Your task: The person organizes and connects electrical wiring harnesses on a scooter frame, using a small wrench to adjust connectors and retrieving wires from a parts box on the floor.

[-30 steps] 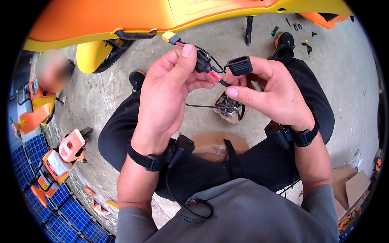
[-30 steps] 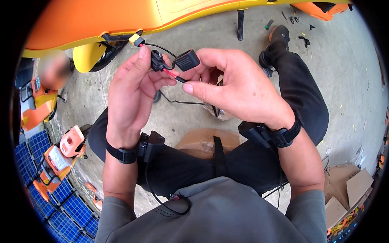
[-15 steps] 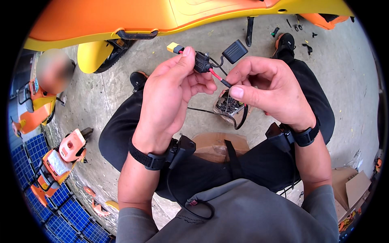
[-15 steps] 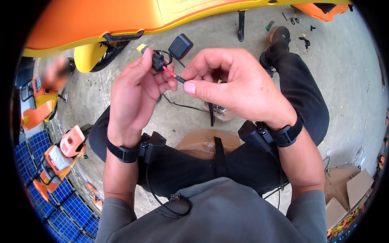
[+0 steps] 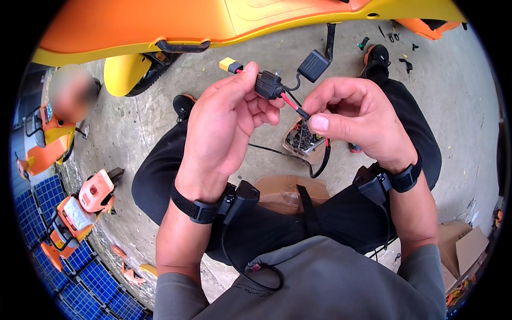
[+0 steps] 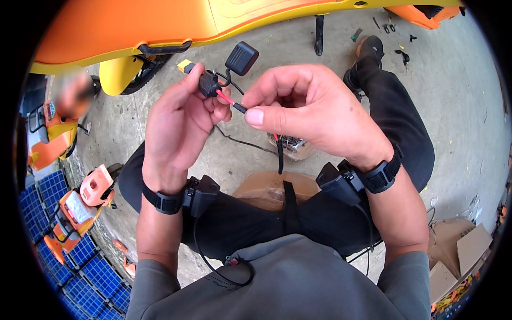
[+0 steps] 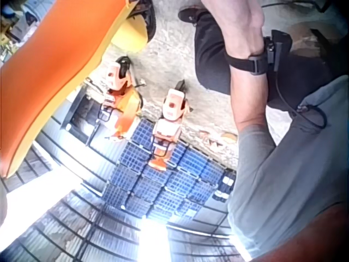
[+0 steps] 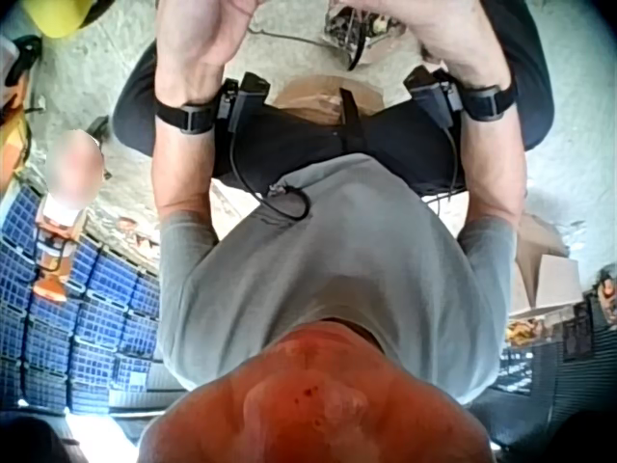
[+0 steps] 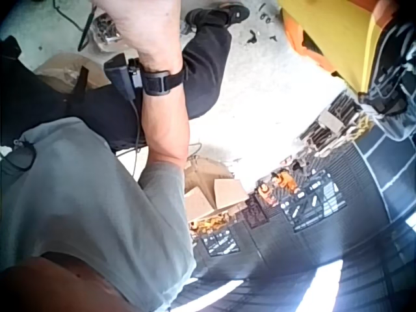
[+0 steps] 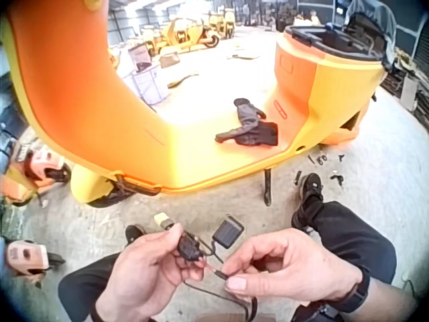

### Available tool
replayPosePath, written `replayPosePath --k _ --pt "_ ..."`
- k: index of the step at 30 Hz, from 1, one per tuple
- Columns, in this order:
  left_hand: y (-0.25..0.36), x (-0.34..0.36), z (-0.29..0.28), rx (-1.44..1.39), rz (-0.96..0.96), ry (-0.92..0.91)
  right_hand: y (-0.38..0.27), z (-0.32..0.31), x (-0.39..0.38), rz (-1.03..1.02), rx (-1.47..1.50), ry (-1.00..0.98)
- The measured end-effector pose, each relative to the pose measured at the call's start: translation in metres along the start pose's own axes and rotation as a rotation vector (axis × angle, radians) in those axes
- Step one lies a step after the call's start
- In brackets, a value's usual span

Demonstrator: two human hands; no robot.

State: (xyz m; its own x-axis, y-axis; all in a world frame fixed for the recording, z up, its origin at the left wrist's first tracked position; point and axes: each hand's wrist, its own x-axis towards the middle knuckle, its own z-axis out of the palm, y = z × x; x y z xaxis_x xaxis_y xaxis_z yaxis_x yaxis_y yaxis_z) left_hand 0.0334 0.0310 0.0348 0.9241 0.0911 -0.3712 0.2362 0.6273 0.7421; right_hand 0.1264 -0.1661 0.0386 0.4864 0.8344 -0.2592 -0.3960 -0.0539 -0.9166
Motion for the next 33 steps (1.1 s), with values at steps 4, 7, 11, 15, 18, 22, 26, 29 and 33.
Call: replayPosePath --k 4,7,11,15,18,22,26,29,33 --pt "-0.001 -0.001 0.0 0.017 0.019 0.016 0.001 0.0 0.0 0.006 0.012 -0.016" --pt "0.0 -0.002 -0.001 0.011 0.001 0.001 0.002 0.001 0.0 -0.011 0.022 -0.008" --pt "0.001 -0.001 0.0 -0.016 -0.018 -0.016 0.0 0.0 -0.001 0.009 0.064 -0.03" --pt "-0.001 -0.002 0.004 -0.03 0.018 -0.053 0.0 -0.001 -0.001 -0.018 0.047 -0.026" --pt "-0.001 -0.002 0.006 -0.011 0.028 -0.052 -0.001 -0.001 -0.001 -0.026 0.046 -0.019" --pt "0.0 -0.002 0.007 -0.02 0.043 -0.066 -0.004 -0.001 -0.002 -0.016 0.069 -0.046" --pt "0.001 -0.005 0.008 -0.002 0.046 -0.039 -0.008 -0.003 -0.004 0.018 0.011 -0.049" --pt "0.002 -0.005 0.008 0.055 0.058 -0.01 -0.003 -0.001 -0.002 -0.057 -0.137 -0.012" --pt "0.006 -0.005 0.007 0.169 0.114 -0.008 0.004 0.0 0.001 -0.215 -0.348 0.02"
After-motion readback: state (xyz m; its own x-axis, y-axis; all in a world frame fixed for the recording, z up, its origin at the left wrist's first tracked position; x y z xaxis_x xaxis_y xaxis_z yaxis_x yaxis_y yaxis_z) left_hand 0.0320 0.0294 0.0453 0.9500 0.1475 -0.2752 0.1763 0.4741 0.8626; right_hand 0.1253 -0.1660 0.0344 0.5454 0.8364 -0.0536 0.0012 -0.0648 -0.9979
